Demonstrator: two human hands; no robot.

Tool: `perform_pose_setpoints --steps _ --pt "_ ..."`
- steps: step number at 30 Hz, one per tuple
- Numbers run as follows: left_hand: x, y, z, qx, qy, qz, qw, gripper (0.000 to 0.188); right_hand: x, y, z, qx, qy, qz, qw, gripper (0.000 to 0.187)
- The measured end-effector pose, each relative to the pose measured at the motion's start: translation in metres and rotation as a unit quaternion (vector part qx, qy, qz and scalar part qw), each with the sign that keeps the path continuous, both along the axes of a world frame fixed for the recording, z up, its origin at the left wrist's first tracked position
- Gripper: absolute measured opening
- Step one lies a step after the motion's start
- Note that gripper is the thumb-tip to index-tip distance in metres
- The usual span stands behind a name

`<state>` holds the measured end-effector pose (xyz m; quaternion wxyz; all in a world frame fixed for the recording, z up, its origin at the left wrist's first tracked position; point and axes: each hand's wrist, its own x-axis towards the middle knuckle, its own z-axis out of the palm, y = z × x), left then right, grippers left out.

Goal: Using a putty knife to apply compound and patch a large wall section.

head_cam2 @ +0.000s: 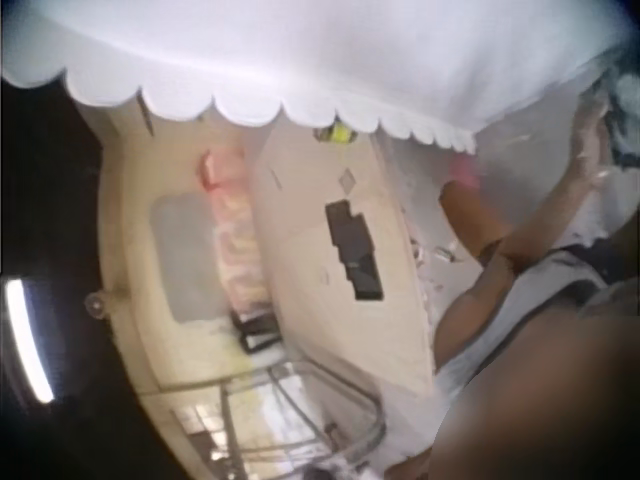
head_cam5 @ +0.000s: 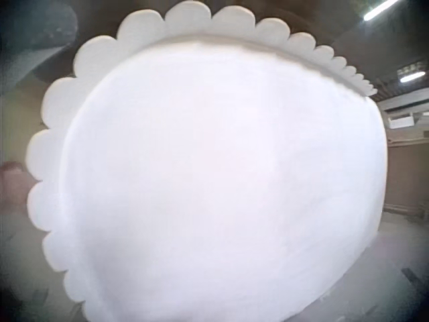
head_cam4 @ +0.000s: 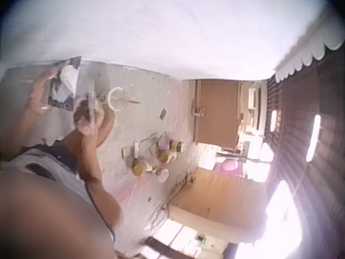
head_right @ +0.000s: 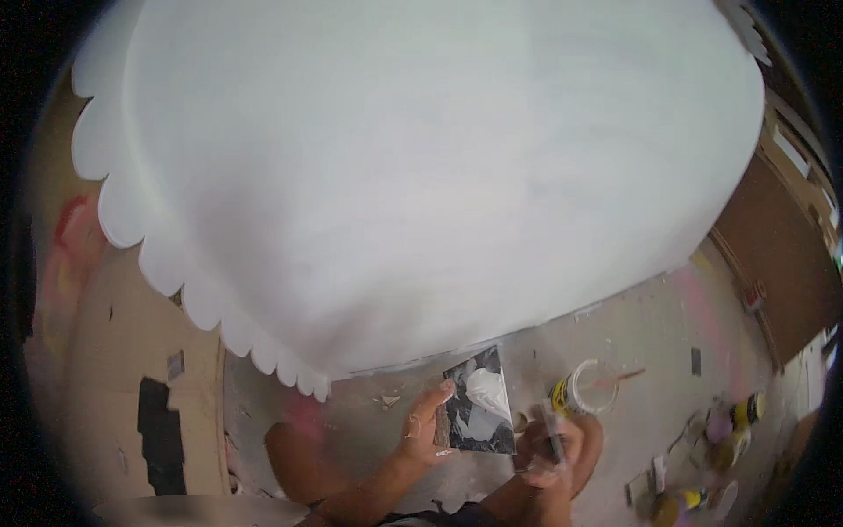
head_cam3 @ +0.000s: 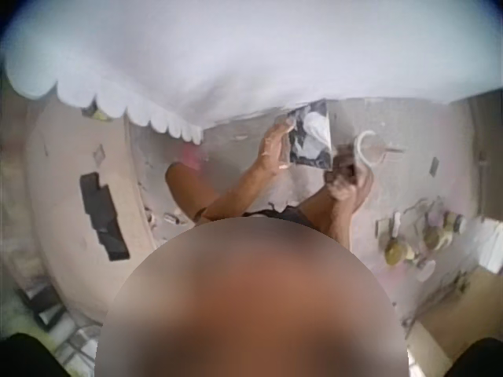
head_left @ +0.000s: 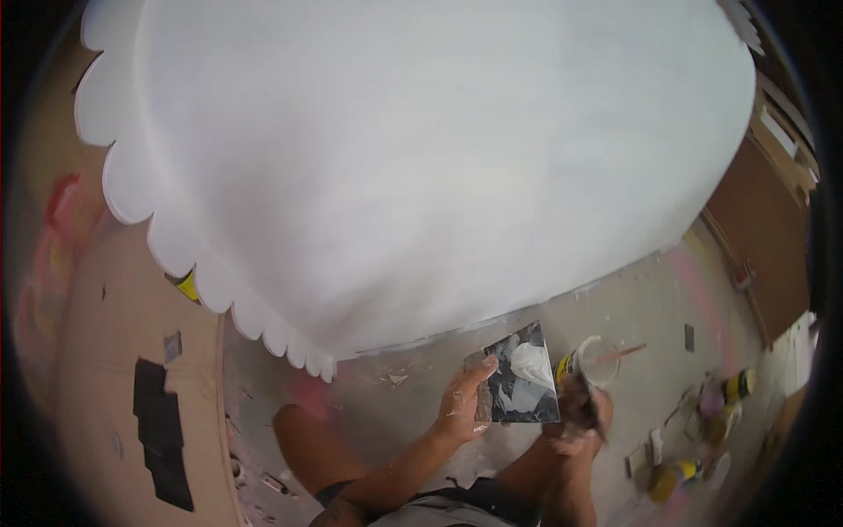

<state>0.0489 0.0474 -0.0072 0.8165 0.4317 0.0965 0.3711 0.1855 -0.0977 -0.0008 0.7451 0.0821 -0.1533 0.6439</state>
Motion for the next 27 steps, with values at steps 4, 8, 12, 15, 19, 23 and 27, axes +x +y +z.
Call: perform_pose_setpoints --steps 4,8,12,15,19,23,27 --pt "-0.041 -0.01 0.045 -0.148 0.034 -0.103 0.983 0.035 -0.055 0.055 -0.023 -0.474 -0.173 -0.346 0.791 0.036" --pt "-0.087 0.002 0.043 -0.041 0.12 -0.014 0.992 0.041 -0.086 0.074 0.029 -0.386 -0.171 -0.506 0.752 0.021" --pt "-0.111 0.05 0.043 -0.035 -0.072 -0.021 0.997 0.049 -0.106 0.05 0.023 -0.245 -0.031 -0.279 0.928 0.02" --pt "-0.131 0.078 0.044 0.215 -0.075 0.001 0.974 0.05 -0.143 0.061 0.034 -0.285 -0.064 -0.128 0.948 0.018" --pt "-0.135 0.093 0.054 0.498 -0.086 0.036 0.862 0.062 -0.17 0.094 0.048 -0.31 -0.086 -0.14 0.936 0.024" --pt "-0.167 0.129 0.042 0.616 0.05 0.001 0.786 0.067 -0.158 0.095 0.057 -0.269 -0.087 -0.134 0.95 0.027" --pt "-0.197 0.136 -0.009 0.659 0.222 -0.165 0.7 0.057 -0.122 0.105 0.063 -0.261 -0.211 -0.261 0.905 0.031"
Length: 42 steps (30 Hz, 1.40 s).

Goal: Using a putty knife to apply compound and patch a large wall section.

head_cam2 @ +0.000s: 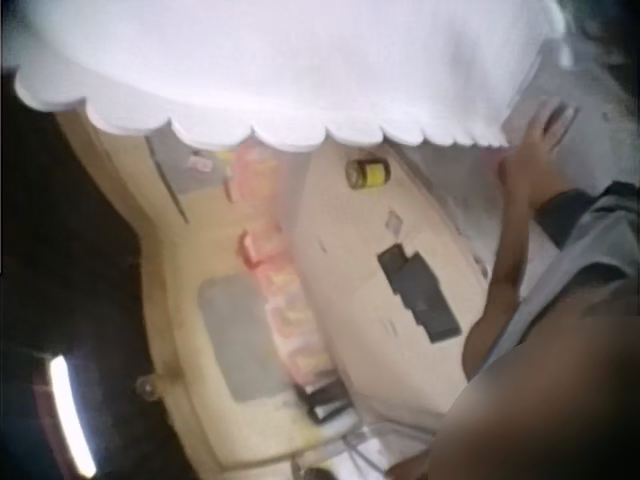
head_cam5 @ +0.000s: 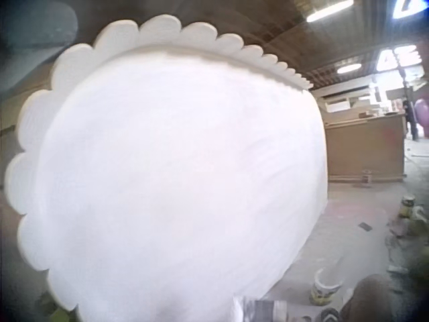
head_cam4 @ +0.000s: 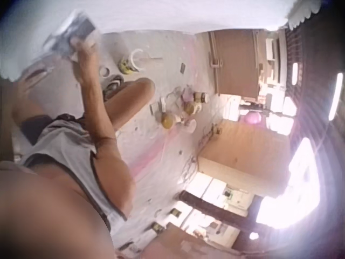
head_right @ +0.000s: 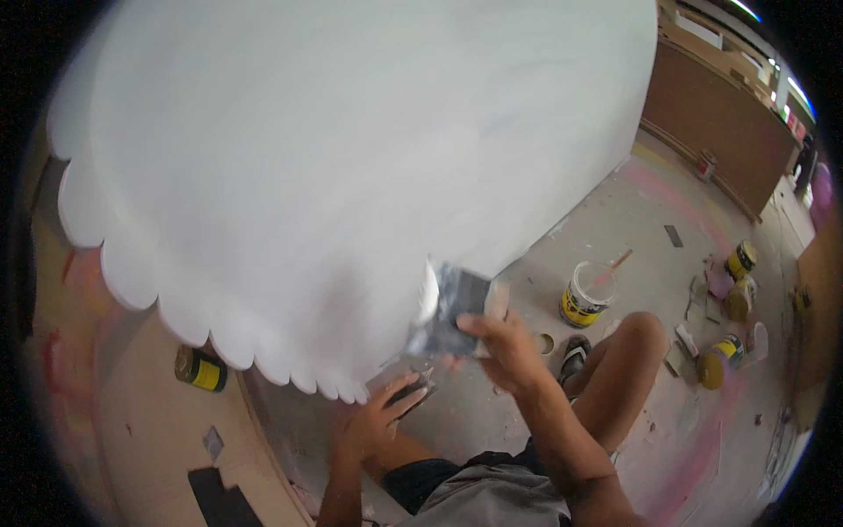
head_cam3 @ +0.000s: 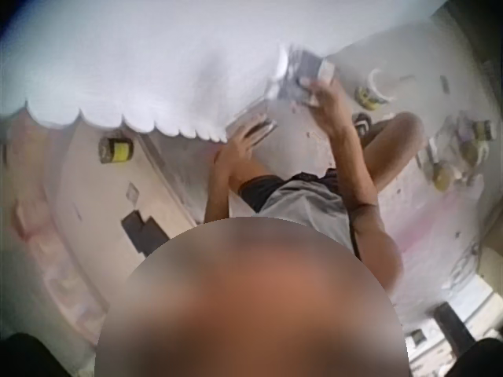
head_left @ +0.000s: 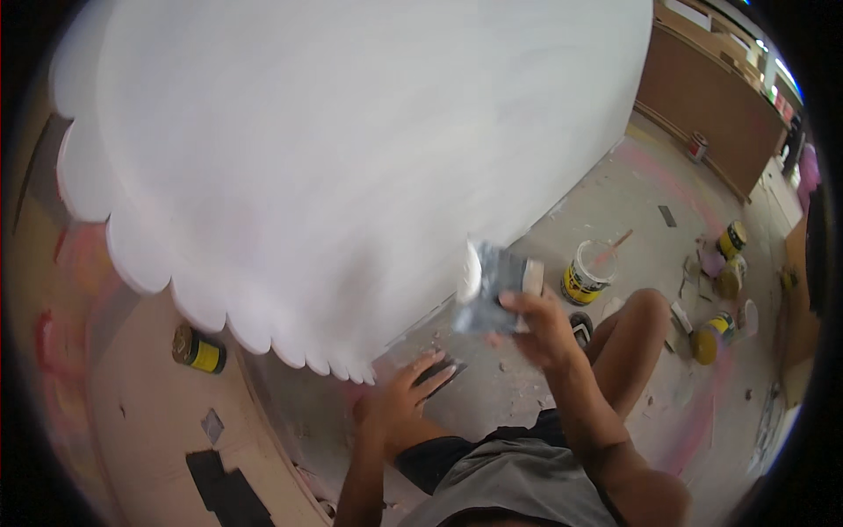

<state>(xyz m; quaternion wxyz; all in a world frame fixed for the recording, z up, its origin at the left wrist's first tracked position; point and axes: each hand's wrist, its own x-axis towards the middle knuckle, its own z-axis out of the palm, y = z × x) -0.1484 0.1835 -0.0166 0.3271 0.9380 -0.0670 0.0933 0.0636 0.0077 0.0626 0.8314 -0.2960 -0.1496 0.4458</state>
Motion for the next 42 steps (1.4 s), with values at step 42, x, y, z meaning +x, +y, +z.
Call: perform_pose_setpoints --steps 42 --pt "-0.033 -0.01 -0.068 -0.264 -0.032 0.176 0.948 0.066 0.084 0.196 0.1 -0.219 -0.623 -0.541 0.521 0.063"
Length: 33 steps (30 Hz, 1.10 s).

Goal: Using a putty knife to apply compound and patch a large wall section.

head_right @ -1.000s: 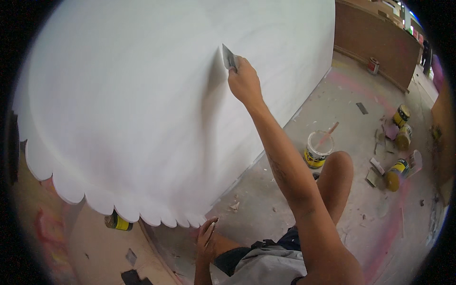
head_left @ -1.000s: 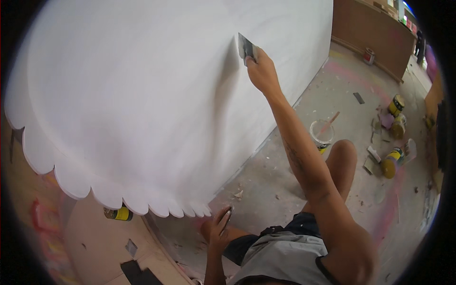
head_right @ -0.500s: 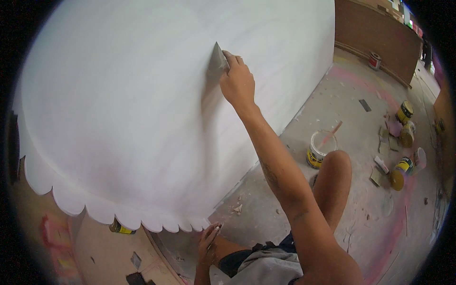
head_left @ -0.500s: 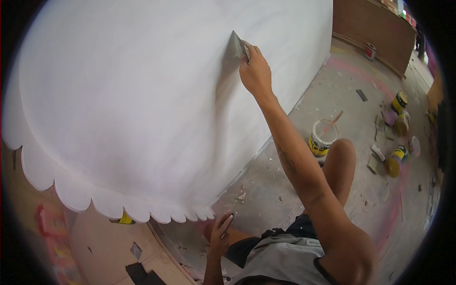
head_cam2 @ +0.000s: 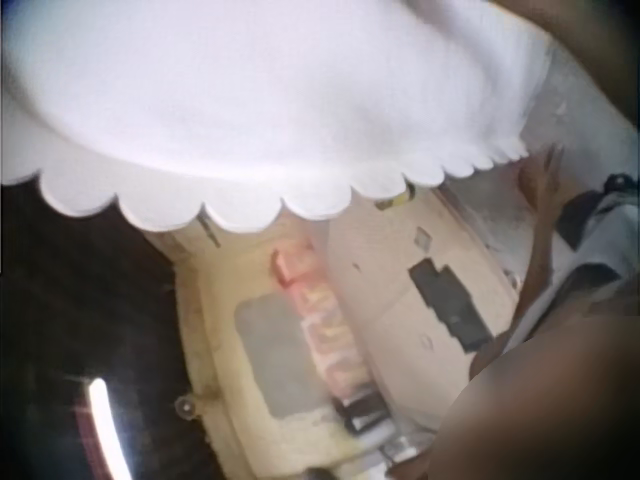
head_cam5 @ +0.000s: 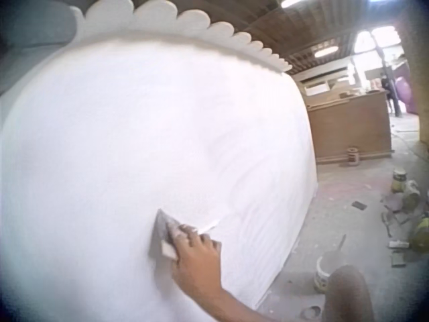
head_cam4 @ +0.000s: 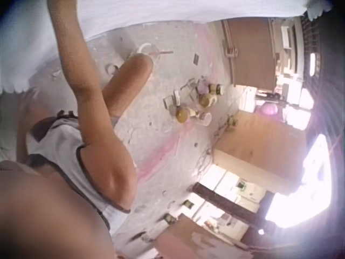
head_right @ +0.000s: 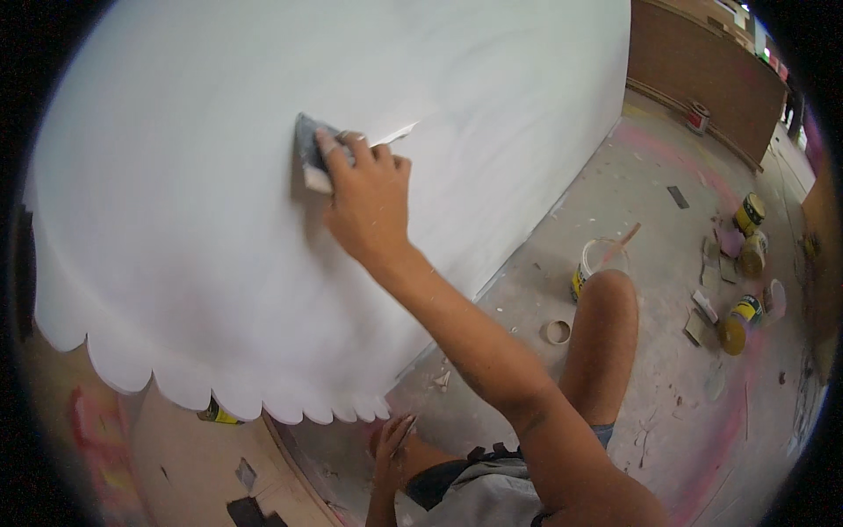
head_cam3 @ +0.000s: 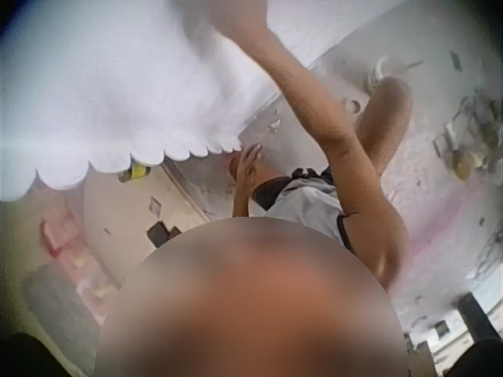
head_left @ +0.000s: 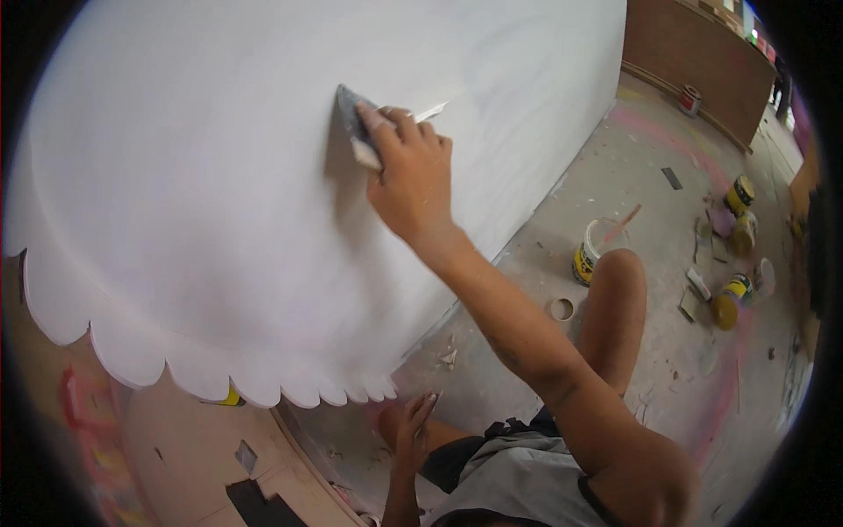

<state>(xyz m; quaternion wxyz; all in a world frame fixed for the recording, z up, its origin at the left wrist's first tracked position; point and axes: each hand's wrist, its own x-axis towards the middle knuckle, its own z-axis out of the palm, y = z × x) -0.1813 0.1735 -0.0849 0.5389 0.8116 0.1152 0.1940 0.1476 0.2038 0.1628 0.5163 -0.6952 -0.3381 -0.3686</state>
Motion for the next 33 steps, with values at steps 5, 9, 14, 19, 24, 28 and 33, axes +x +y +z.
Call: perform_pose_setpoints --steps 5,9,14,19,24,28,33 --pt "-0.001 0.005 0.006 0.022 -0.001 0.006 1.0 0.067 -0.065 0.025 -0.008 -0.027 -0.038 0.054 0.997 0.065" --pt "-0.014 0.005 0.008 0.014 0.012 0.02 1.0 0.068 -0.108 0.042 -0.018 -0.05 -0.065 0.097 0.992 0.061" --pt "-0.032 0.006 -0.011 -0.008 -0.012 0.055 0.998 0.066 -0.144 0.06 -0.04 -0.091 -0.111 0.132 0.981 0.059" --pt "-0.044 -0.001 -0.035 -0.152 -0.098 0.092 0.979 0.058 -0.159 0.067 -0.069 -0.132 -0.148 0.148 0.969 0.056" --pt "-0.056 0.006 -0.076 -0.48 -0.177 0.169 0.843 0.05 -0.166 0.064 -0.092 -0.183 -0.176 0.16 0.954 0.058" --pt "-0.015 0.023 -0.002 -0.593 -0.263 0.222 0.728 0.046 -0.167 0.029 -0.092 -0.298 -0.085 0.23 0.923 0.062" --pt "0.013 0.047 0.071 -0.672 -0.32 0.093 0.661 0.027 -0.141 -0.043 -0.093 -0.092 0.064 0.491 0.864 0.074"
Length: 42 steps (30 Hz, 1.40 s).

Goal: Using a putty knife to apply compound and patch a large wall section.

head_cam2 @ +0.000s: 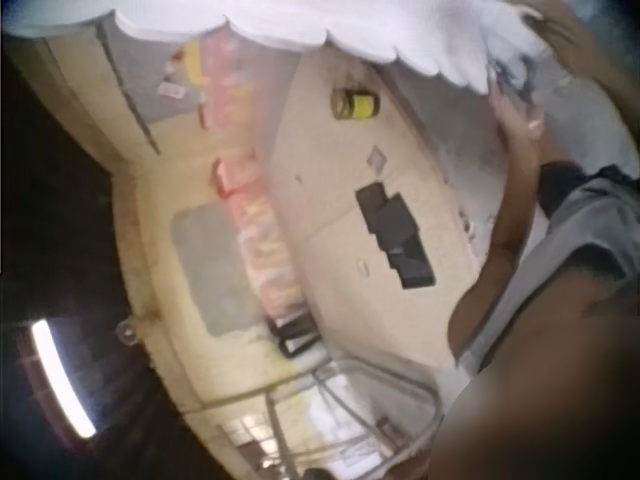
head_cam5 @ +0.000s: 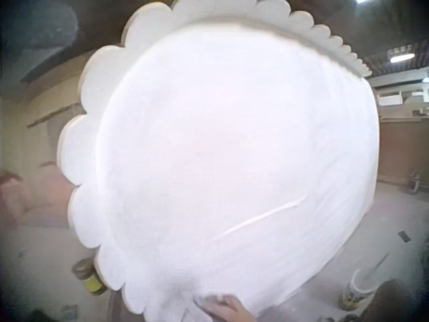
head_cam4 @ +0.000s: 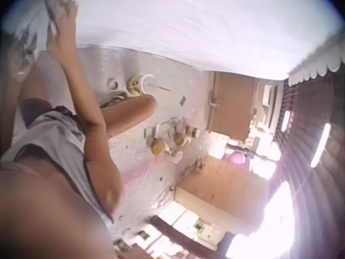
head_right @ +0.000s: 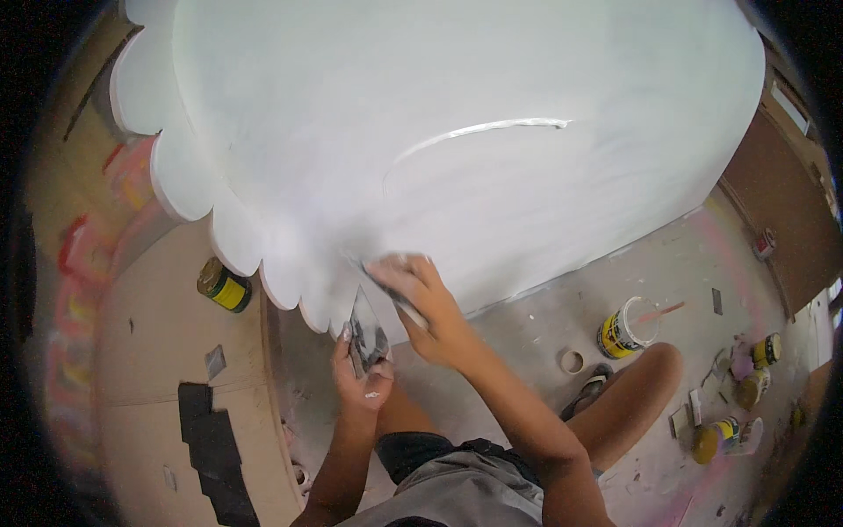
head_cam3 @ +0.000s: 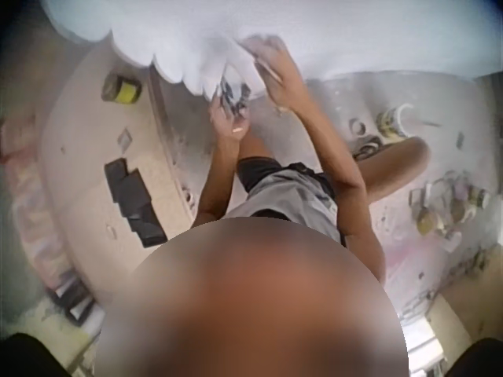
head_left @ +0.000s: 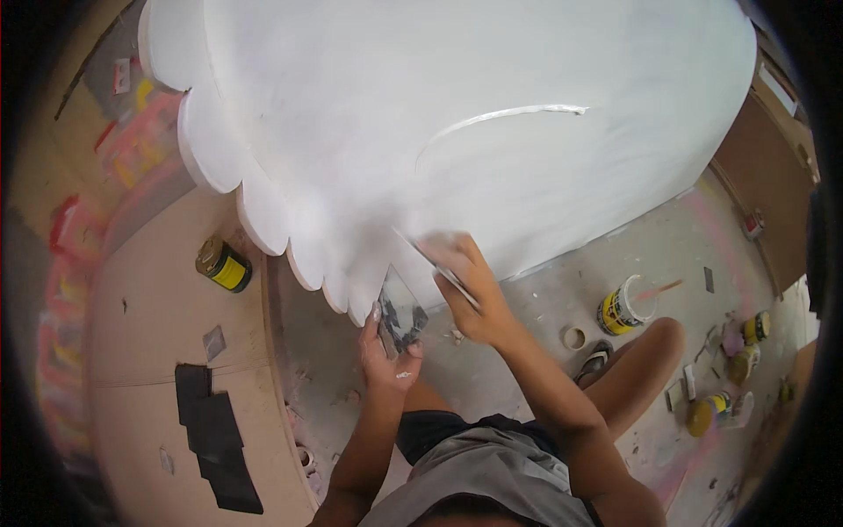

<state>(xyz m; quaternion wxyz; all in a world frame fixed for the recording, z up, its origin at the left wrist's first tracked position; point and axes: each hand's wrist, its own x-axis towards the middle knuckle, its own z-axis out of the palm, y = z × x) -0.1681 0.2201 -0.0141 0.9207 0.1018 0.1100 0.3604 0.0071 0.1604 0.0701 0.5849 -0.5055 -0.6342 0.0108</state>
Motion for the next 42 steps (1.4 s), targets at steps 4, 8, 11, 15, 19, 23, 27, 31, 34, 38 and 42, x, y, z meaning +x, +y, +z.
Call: perform_pose_setpoints --steps 4,8,11,15,19,23,27,31,34,38,42 --pt "0.03 0.006 0.028 0.011 -0.003 -0.051 0.999 0.026 -0.005 -0.027 -0.032 0.113 0.108 0.142 0.978 0.075" --pt "0.049 -0.009 0.062 0.115 0.165 0.014 0.979 0.031 0.04 -0.038 -0.065 -0.076 0.051 0.036 0.995 0.073" --pt "0.053 -0.003 0.072 0.216 0.125 -0.018 0.968 0.043 0.075 -0.056 -0.063 -0.099 0.057 -0.02 0.993 0.06" --pt "0.087 -0.006 0.065 0.477 0.094 0.125 0.865 0.043 0.066 -0.067 -0.043 0.039 0.656 0.082 0.749 0.031" --pt "0.115 -0.006 0.074 0.787 0.143 0.136 0.584 0.053 0.061 -0.08 -0.028 -0.024 0.789 0.206 0.578 0.026" --pt "0.105 0.013 0.065 0.849 0.271 0.026 0.453 0.07 0.1 -0.096 -0.025 -0.024 0.752 0.2 0.627 0.027" --pt "0.079 0.011 0.03 0.872 0.273 -0.104 0.393 0.068 0.163 -0.075 0.003 0.054 0.574 -0.03 0.817 0.033" --pt "0.067 -0.008 0.006 0.778 0.261 -0.029 0.571 0.063 0.257 -0.049 0.037 0.005 0.323 -0.279 0.904 0.035" --pt "0.052 -0.007 -0.015 0.766 0.286 -0.018 0.576 0.058 0.284 -0.024 0.046 0.031 0.226 -0.381 0.896 0.032" --pt "0.022 -0.005 -0.031 0.727 0.354 -0.029 0.587 0.053 0.267 0.0 0.049 0.07 0.129 -0.467 0.872 0.032" --pt "0.003 -0.001 -0.058 0.709 0.352 -0.008 0.611 0.052 0.238 0.012 0.048 0.094 0.086 -0.467 0.875 0.039"
